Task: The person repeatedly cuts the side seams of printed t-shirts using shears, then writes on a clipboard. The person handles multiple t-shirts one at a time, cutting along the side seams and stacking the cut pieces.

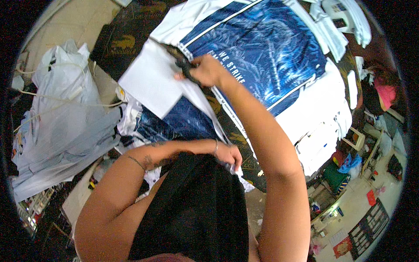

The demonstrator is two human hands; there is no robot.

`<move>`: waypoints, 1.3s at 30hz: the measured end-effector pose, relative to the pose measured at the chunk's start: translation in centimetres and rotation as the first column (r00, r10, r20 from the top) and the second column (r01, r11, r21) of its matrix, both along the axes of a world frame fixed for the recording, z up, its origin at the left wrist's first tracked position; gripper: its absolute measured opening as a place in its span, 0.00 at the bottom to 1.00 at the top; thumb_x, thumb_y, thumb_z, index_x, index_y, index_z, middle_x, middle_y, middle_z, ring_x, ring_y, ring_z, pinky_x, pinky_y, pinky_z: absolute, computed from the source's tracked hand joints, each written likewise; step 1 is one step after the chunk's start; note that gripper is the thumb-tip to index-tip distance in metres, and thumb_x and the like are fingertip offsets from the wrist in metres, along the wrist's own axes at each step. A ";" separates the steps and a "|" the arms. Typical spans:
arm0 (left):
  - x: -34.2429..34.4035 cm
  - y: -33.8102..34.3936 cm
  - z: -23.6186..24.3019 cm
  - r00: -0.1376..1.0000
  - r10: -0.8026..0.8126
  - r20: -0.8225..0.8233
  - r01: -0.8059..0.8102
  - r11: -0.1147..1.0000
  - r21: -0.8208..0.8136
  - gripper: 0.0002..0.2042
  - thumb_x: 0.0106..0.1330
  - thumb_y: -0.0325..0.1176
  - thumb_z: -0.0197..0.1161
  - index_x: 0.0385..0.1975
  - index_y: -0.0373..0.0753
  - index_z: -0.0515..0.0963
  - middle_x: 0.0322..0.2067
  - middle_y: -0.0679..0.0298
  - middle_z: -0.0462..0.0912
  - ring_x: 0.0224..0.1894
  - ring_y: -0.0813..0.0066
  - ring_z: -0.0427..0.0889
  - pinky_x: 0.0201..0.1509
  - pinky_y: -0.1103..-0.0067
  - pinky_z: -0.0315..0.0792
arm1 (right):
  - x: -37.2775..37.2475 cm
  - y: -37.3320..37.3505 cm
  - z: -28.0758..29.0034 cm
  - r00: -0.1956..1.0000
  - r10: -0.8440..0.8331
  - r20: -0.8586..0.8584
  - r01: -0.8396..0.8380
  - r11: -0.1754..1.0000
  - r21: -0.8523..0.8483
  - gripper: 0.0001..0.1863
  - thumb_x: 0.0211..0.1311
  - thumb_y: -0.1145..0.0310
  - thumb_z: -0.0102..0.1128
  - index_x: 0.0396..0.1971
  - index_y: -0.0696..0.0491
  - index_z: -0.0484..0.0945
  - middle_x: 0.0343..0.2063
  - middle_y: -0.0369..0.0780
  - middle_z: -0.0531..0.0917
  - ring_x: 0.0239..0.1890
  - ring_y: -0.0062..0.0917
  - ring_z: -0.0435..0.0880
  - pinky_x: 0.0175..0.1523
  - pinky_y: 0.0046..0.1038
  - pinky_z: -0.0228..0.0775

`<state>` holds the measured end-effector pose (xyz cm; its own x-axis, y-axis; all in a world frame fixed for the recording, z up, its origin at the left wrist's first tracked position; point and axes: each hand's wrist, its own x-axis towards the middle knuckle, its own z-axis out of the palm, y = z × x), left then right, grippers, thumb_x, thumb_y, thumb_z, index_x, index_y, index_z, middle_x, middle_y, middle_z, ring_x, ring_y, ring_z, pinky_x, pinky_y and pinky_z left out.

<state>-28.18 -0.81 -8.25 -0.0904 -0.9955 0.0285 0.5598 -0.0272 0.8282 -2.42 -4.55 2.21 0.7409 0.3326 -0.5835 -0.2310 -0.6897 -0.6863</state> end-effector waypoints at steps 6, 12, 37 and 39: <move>13.0 1.6 7.8 0.609 0.074 0.790 -0.201 0.978 0.063 0.12 0.63 0.38 0.67 0.43 0.41 0.87 0.41 0.58 0.88 0.47 0.59 0.85 0.56 0.61 0.74 | -20.3 -11.6 7.9 0.926 -0.364 0.099 0.326 0.904 0.276 0.45 0.47 0.47 0.87 0.61 0.59 0.82 0.26 0.29 0.74 0.31 0.16 0.72 0.38 0.25 0.69; 21.3 4.4 7.3 -0.167 -0.247 0.955 -0.472 0.870 0.143 0.26 0.67 0.34 0.64 0.65 0.36 0.77 0.63 0.44 0.80 0.67 0.47 0.77 0.74 0.62 0.69 | -41.1 -18.9 11.8 0.428 -0.903 0.046 0.902 0.429 0.040 0.43 0.52 0.66 0.87 0.64 0.69 0.75 0.46 0.41 0.88 0.48 0.20 0.85 0.52 0.23 0.77; 52.4 5.2 40.9 -0.868 -0.168 0.468 -0.495 0.369 -0.787 0.48 0.57 0.50 0.74 0.78 0.44 0.60 0.72 0.28 0.59 0.72 0.30 0.65 0.75 0.55 0.64 | -48.0 -32.1 0.0 0.182 -0.845 0.503 0.973 0.079 -0.218 0.30 0.53 0.47 0.82 0.43 0.58 0.85 0.35 0.52 0.89 0.42 0.48 0.89 0.49 0.45 0.78; 40.9 4.7 33.0 -0.770 -0.059 0.636 -0.509 0.659 -0.554 0.28 0.54 0.41 0.73 0.55 0.37 0.77 0.52 0.36 0.79 0.56 0.37 0.80 0.62 0.57 0.75 | -47.8 -32.1 -1.0 0.274 -0.798 0.536 0.950 0.139 -0.280 0.26 0.56 0.55 0.78 0.44 0.60 0.82 0.38 0.52 0.87 0.46 0.51 0.87 0.51 0.49 0.78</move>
<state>12.70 3.91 24.76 0.5649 -0.6718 0.4792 -0.7366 -0.6722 -0.0740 -50.18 -36.69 1.24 0.4325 -0.8873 -0.1602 -0.8207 -0.3138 -0.4776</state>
